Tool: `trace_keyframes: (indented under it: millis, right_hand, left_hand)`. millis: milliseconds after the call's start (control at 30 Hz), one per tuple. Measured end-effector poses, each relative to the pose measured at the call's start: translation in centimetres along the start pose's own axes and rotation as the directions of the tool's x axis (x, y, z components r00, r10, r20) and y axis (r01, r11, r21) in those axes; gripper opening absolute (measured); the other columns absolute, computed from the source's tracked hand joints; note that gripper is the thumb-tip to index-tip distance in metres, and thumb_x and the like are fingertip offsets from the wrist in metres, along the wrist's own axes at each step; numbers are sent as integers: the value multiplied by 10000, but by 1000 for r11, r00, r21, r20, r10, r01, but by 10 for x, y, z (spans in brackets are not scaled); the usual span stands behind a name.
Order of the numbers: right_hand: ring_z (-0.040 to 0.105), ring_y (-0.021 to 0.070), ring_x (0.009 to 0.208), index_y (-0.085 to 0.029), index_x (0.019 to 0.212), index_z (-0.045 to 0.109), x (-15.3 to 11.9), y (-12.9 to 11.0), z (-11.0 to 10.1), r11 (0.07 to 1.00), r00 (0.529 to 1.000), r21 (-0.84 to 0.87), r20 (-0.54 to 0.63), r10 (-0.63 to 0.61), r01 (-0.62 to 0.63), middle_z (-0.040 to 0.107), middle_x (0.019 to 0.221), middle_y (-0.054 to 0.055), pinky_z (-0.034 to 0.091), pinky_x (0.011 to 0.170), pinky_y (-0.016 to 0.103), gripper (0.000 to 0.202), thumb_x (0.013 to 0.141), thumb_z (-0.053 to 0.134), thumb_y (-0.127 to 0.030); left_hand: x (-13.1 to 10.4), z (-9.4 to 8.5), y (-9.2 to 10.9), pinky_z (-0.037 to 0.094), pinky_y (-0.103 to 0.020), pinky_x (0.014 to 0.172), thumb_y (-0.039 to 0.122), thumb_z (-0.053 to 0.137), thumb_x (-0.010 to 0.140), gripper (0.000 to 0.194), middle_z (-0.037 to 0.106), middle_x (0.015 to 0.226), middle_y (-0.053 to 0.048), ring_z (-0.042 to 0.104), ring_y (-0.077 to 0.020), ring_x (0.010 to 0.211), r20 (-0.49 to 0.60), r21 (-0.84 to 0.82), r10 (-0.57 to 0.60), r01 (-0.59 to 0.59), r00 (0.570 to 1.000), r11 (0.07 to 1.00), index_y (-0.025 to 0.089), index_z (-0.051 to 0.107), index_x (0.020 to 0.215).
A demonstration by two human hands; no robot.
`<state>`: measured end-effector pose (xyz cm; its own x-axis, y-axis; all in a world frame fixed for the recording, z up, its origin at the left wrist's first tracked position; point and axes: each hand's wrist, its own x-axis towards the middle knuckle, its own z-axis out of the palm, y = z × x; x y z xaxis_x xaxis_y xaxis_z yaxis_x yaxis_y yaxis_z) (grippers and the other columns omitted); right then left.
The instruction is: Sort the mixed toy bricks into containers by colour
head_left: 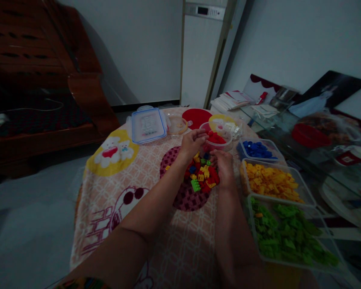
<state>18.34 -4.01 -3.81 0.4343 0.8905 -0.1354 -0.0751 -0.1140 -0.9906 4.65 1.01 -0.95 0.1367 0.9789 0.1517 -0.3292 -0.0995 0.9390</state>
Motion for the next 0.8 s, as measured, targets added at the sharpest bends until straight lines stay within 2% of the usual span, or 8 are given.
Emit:
trace_keyframes:
  millis: [100, 200, 267, 367, 467, 567, 667, 800]
  right_hand:
    - [459, 104, 353, -212, 604, 671, -1, -2, 1, 1000, 1000, 6, -1, 11, -11, 563, 435, -40, 325, 373, 229, 140, 714, 648, -296]
    - [452, 101, 356, -221, 554, 631, -2, -3, 1, 1000, 1000, 3, 1, 15, -15, 563, 438, -40, 326, 379, 233, 173, 711, 639, -293]
    - [455, 100, 359, -225, 545, 615, -2, -3, 1, 1000, 1000, -4, 2, 13, -13, 564, 441, -41, 330, 383, 232, 184, 711, 639, -300]
    - [458, 100, 358, -223, 561, 616, -2, -2, 1, 1000, 1000, -11, 9, 16, -16, 565, 441, -43, 323, 381, 230, 177, 715, 643, -306]
    - [461, 99, 355, -218, 570, 616, -1, -1, 0, 1000, 1000, -16, 15, 15, -15, 566, 443, -43, 316, 377, 229, 178, 722, 643, -306]
    - [459, 96, 351, -214, 585, 633, -1, 1, 0, 1000, 1000, -16, 9, 8, -8, 564, 443, -45, 314, 373, 225, 181, 736, 629, -315]
    - [451, 93, 348, -210, 623, 669, 0, 3, 0, 1000, 1000, -23, 8, 5, -5, 561, 440, -48, 310, 368, 218, 189, 749, 626, -344]
    - [458, 95, 357, -201, 655, 691, 2, 6, -2, 1000, 1000, -19, 17, -13, 14, 572, 444, -42, 306, 369, 213, 197, 756, 620, -354]
  left_hand:
    - [5, -17, 9, 593, -316, 864, 172, 740, 742, 275, 770, 953, -81, 738, -170, 883, 49, 96, 7, -11, 999, 995, 111, 707, 1009]
    - [9, -39, 21, 590, -294, 758, 197, 721, 735, 231, 745, 804, -40, 708, -151, 733, 46, 279, -15, 2, 999, 960, 114, 729, 949]
    - [10, -52, 28, 565, -261, 694, 203, 713, 729, 200, 722, 719, -17, 683, -143, 675, 29, 453, -16, 1, 999, 892, 125, 748, 910]
    - [8, -65, 36, 505, -217, 612, 203, 705, 726, 125, 691, 620, 0, 641, -129, 605, 59, 683, -61, 4, 996, 731, 143, 767, 816]
    - [4, -69, 37, 456, -200, 560, 212, 701, 731, 92, 696, 599, 2, 620, -120, 556, 156, 788, -212, 8, 965, 616, 162, 775, 750]
    - [0, -66, 34, 431, -198, 547, 201, 704, 712, 96, 706, 600, 7, 618, -123, 543, 221, 833, -325, -5, 920, 554, 176, 793, 739]
    - [0, -60, 28, 421, -199, 550, 186, 714, 674, 106, 688, 566, 17, 595, -122, 533, 268, 855, -337, -62, 903, 516, 181, 806, 726]
    - [1, -52, 21, 429, -197, 566, 145, 748, 606, 102, 705, 586, 14, 580, -116, 547, 302, 861, -292, -128, 907, 493, 194, 803, 677]
